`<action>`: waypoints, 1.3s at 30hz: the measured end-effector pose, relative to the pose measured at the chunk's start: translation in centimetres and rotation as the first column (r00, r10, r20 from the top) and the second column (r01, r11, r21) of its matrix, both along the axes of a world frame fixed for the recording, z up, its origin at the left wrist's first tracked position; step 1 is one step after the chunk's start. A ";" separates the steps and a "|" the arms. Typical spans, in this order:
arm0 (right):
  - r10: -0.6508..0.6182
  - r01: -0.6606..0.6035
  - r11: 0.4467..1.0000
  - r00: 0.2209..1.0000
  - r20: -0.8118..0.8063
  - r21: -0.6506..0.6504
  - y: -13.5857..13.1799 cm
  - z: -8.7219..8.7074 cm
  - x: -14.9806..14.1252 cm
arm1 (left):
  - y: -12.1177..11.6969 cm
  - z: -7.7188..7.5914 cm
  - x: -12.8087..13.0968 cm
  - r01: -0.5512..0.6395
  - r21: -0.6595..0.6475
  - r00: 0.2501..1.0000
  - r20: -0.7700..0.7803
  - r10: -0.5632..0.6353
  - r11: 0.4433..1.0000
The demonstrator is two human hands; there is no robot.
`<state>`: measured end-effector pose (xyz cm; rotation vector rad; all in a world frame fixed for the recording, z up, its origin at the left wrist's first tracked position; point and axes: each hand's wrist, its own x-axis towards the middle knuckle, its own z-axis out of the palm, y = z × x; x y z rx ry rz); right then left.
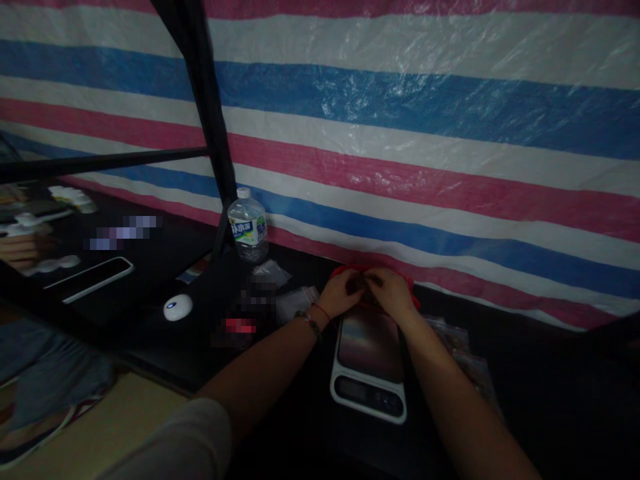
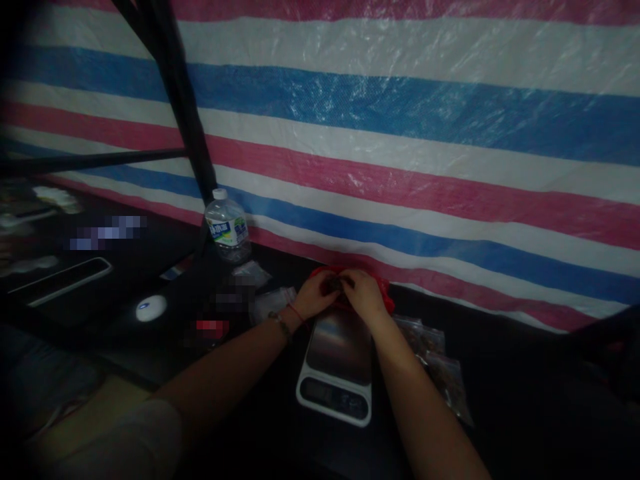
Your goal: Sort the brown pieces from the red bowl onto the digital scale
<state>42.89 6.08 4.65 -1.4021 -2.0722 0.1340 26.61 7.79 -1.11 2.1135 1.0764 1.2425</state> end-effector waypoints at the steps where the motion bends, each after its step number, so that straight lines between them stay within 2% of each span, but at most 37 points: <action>1: -0.011 0.011 1.000 1.000 0.007 -0.006 -0.1 0.1 0.0 | 0.0 0.0 0.0 -0.003 0.002 1.000 0.004 0.003 1.000; 9: 0.025 -0.021 0.997 0.999 0.043 -0.076 -0.6 1.0 -0.1 | -0.2 0.4 -0.1 -0.016 0.014 0.999 0.045 0.015 1.000; 14: 0.051 -0.050 0.998 0.998 0.024 -0.040 -0.4 0.9 0.1 | -0.7 1.0 -0.2 0.022 0.029 0.999 0.034 -0.023 0.999; 18: 0.057 -0.053 0.997 0.996 0.066 -0.061 -0.3 1.0 0.4 | -1.0 1.1 -0.1 -0.002 0.008 0.999 0.034 0.002 1.000; 21: 0.043 -0.042 0.998 0.998 0.047 -0.041 -0.7 2.0 0.7 | -1.2 1.7 0.1 -0.014 0.025 1.000 0.021 0.013 1.000; 24: -0.003 0.003 1.000 1.000 -0.015 0.006 -1.3 3.6 1.4 | -1.7 3.2 0.4 0.016 0.047 0.999 0.034 -0.018 0.999; 27: -0.041 0.043 0.999 0.996 -0.080 0.032 -2.1 5.3 2.2 | -3.1 4.9 0.4 0.134 0.047 0.991 0.012 -0.135 0.990; 29: -0.062 0.067 0.997 0.992 -0.113 0.036 -2.7 6.2 2.6 | -4.5 5.7 0.0 0.233 0.034 0.971 -0.059 -0.231 0.972; 32: -0.057 0.062 0.998 0.991 -0.117 0.033 -3.5 7.3 2.9 | -6.8 6.3 -0.9 0.354 -0.025 0.917 -0.186 -0.352 0.935; 39: -0.037 0.040 0.999 0.996 -0.080 0.028 -5.0 8.6 2.7 | -10.3 5.2 -2.1 0.325 -0.088 0.858 -0.390 -0.333 0.942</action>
